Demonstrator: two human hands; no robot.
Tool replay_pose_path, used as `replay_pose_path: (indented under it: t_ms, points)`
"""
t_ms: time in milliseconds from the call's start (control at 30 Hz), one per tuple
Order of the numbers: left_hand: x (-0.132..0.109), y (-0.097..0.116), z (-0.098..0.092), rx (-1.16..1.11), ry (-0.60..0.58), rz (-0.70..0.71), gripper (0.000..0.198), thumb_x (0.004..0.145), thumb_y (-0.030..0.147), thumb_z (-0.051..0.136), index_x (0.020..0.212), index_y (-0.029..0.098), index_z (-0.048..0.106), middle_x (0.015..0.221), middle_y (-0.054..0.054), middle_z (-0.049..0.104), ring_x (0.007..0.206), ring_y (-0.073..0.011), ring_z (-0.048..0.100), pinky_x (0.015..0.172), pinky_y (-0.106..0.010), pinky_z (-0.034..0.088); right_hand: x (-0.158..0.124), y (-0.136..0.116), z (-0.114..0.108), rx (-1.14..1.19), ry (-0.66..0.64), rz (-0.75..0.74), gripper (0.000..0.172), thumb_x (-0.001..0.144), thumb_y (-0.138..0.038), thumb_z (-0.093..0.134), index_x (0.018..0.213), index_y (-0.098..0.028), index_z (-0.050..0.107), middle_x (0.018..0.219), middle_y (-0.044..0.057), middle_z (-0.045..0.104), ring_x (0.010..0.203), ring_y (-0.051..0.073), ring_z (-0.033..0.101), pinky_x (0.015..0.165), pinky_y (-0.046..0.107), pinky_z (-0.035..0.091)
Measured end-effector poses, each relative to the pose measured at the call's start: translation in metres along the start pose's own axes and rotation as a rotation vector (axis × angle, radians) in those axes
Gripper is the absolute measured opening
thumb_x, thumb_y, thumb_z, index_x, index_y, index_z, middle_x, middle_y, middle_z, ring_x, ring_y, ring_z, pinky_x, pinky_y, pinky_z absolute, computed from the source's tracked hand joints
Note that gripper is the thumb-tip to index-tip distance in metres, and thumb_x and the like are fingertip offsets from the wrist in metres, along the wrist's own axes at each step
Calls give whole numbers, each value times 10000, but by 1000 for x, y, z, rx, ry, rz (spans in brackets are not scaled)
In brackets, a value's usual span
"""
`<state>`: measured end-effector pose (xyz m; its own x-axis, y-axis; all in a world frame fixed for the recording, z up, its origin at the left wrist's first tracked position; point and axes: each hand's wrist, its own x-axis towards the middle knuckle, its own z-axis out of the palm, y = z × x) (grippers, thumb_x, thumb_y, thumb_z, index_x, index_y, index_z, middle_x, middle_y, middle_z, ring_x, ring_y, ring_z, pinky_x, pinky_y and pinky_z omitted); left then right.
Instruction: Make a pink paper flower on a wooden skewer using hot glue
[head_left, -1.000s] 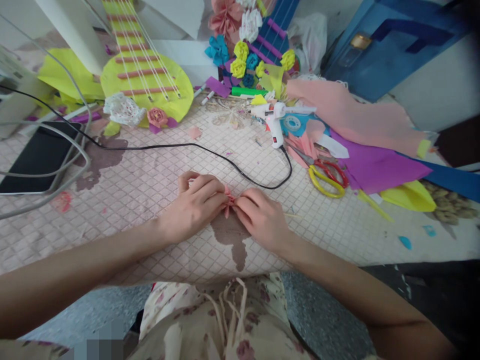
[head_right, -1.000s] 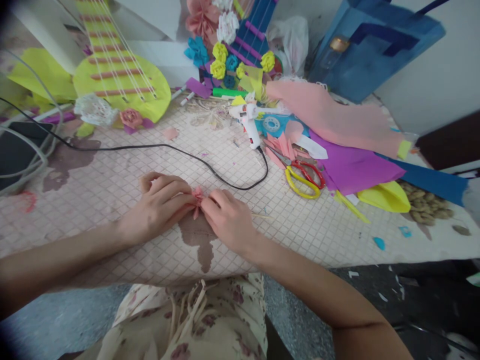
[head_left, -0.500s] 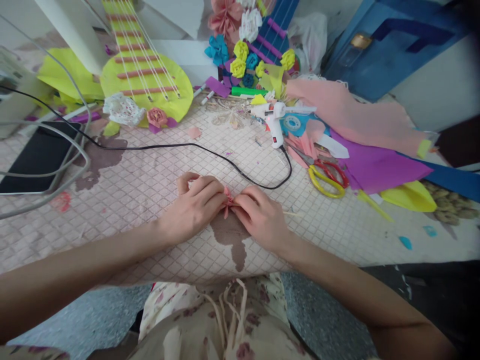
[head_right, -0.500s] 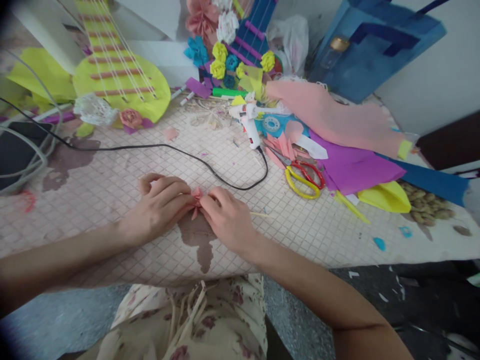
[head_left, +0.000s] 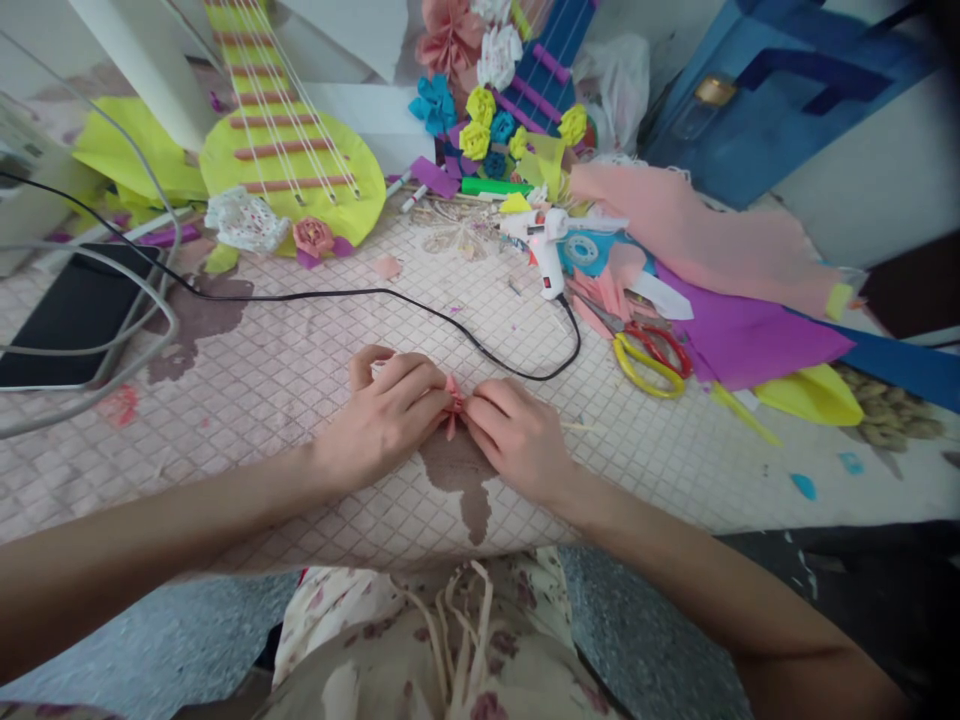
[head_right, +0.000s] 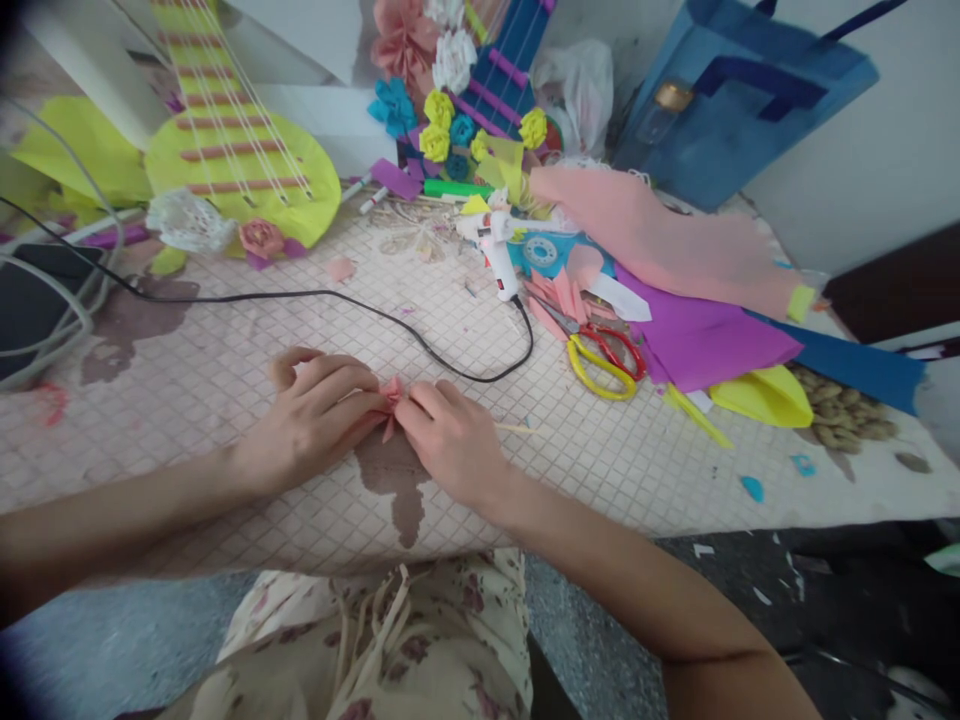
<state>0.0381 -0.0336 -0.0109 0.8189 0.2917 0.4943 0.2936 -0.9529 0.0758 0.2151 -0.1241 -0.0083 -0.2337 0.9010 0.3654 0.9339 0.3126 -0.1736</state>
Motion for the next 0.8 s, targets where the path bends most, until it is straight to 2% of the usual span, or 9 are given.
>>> replay_pose_path:
  t_ms: [233,567,800]
  points:
    - [3,2,-1,71,-23,48,108,931,163,451,921,171,558,976,-47,623,989,-214,522,890,-445,330,-1,1,1,-13,-29,-1,281,963,-252,386,841,-175,627,893,41,632,790,154,513,625,291,397]
    - [2,3,1,64,-70,52,210,967,216,388,910,135,573,967,-72,620,985,-222,518,905,-468,339,-2,1,2,-43,-76,-4,250,959,-231,396,837,-185,609,865,29,626,779,156,494,615,297,387]
    - [2,3,2,31,-73,39,163,956,193,410,945,144,565,1002,-71,611,1022,-223,508,905,-448,336,-1,1,2,-11,-51,4,251,952,-229,414,801,-187,610,836,33,630,767,155,507,617,288,401]
